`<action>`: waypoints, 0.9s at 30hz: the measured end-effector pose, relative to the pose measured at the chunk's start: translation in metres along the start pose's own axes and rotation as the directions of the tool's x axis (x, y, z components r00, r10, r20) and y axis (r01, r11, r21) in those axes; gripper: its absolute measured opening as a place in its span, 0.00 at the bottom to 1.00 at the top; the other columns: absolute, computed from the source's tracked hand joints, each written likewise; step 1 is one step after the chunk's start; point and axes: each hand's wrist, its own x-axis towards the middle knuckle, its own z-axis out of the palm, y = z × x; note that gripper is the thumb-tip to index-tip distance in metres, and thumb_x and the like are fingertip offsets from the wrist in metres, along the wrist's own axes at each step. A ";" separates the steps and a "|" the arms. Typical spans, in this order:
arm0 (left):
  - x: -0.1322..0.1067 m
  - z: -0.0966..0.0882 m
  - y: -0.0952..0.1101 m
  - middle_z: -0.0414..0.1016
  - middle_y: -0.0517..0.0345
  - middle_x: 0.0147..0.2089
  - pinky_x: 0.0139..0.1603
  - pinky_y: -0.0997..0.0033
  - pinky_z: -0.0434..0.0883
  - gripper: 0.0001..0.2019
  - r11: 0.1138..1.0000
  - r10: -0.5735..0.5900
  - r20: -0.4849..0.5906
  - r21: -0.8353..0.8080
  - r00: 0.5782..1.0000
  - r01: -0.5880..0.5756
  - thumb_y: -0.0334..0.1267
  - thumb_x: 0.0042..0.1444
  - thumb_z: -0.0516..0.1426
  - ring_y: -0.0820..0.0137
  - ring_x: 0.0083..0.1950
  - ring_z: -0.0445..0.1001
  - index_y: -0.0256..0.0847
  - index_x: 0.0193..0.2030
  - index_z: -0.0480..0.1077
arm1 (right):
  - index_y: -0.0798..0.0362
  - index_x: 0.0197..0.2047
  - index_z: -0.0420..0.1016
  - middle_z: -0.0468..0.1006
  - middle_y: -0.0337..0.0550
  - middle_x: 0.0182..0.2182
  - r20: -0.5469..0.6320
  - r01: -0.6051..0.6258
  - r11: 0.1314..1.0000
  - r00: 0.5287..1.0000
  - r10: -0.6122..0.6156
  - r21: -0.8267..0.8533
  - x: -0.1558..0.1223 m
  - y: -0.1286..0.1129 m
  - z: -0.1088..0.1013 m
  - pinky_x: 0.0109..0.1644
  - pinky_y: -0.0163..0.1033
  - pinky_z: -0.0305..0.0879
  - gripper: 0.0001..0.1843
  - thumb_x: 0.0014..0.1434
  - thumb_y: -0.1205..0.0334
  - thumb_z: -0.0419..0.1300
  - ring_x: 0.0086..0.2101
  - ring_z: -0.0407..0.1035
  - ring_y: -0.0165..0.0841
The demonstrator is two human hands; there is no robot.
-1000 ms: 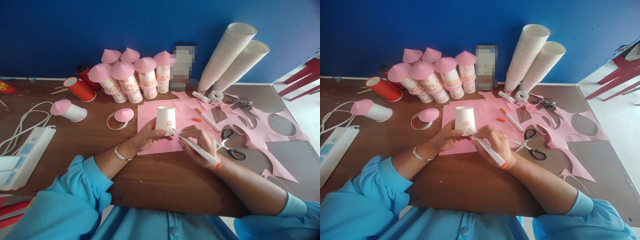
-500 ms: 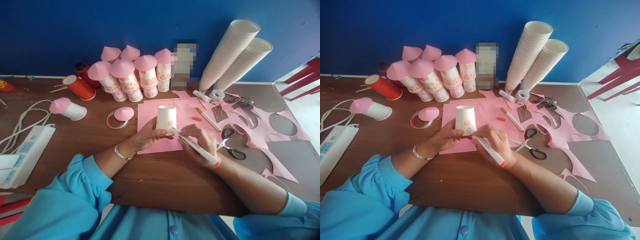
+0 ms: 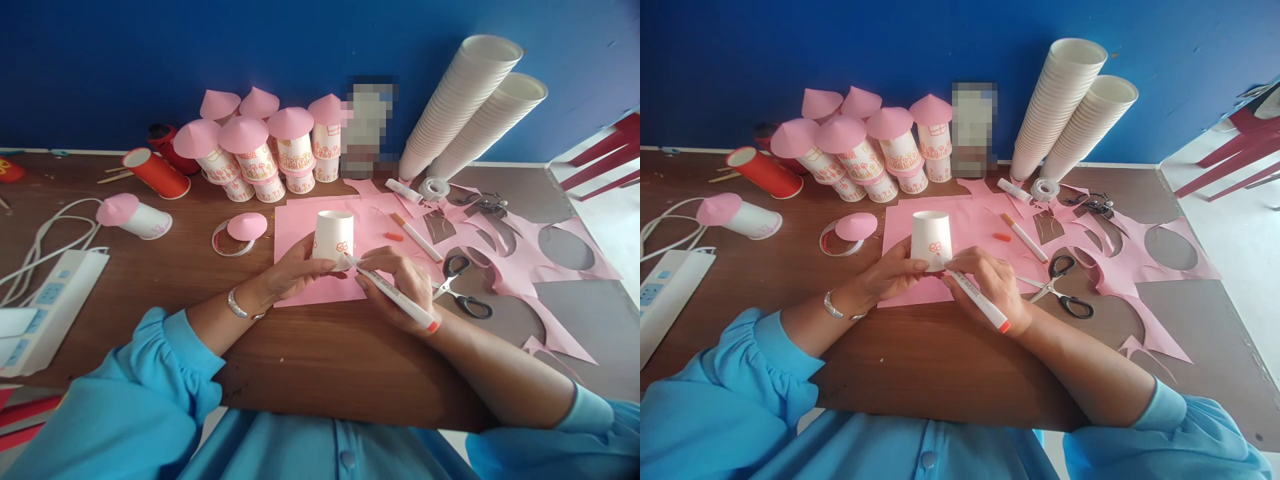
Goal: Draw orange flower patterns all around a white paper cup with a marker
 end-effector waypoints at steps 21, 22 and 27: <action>-0.001 0.002 0.000 0.83 0.51 0.45 0.47 0.66 0.79 0.21 1.000 0.000 -0.031 -0.006 1.000 0.000 0.34 0.53 0.71 0.65 0.46 0.81 0.38 0.52 0.75 | 0.49 0.45 0.70 0.81 0.39 0.30 0.077 -0.014 0.999 0.997 0.016 -0.035 -0.002 -0.004 -0.001 0.32 0.36 0.74 0.06 0.67 0.68 0.60 0.29 0.78 0.31; -0.001 0.002 0.000 0.83 0.52 0.44 0.47 0.67 0.79 0.20 1.000 0.006 -0.032 -0.004 0.999 -0.006 0.34 0.53 0.71 0.66 0.45 0.81 0.38 0.52 0.76 | 0.49 0.44 0.70 0.81 0.38 0.30 0.083 -0.015 0.999 0.996 0.017 -0.031 -0.003 -0.004 -0.001 0.32 0.35 0.73 0.05 0.67 0.68 0.60 0.29 0.78 0.31; 0.000 0.003 0.000 0.82 0.52 0.42 0.45 0.69 0.79 0.19 1.000 0.018 -0.029 -0.002 0.999 -0.018 0.35 0.52 0.71 0.67 0.44 0.80 0.37 0.51 0.76 | 0.49 0.44 0.70 0.80 0.38 0.30 0.097 -0.011 1.000 0.995 0.011 -0.004 -0.003 -0.004 -0.001 0.33 0.34 0.73 0.06 0.66 0.69 0.61 0.29 0.78 0.30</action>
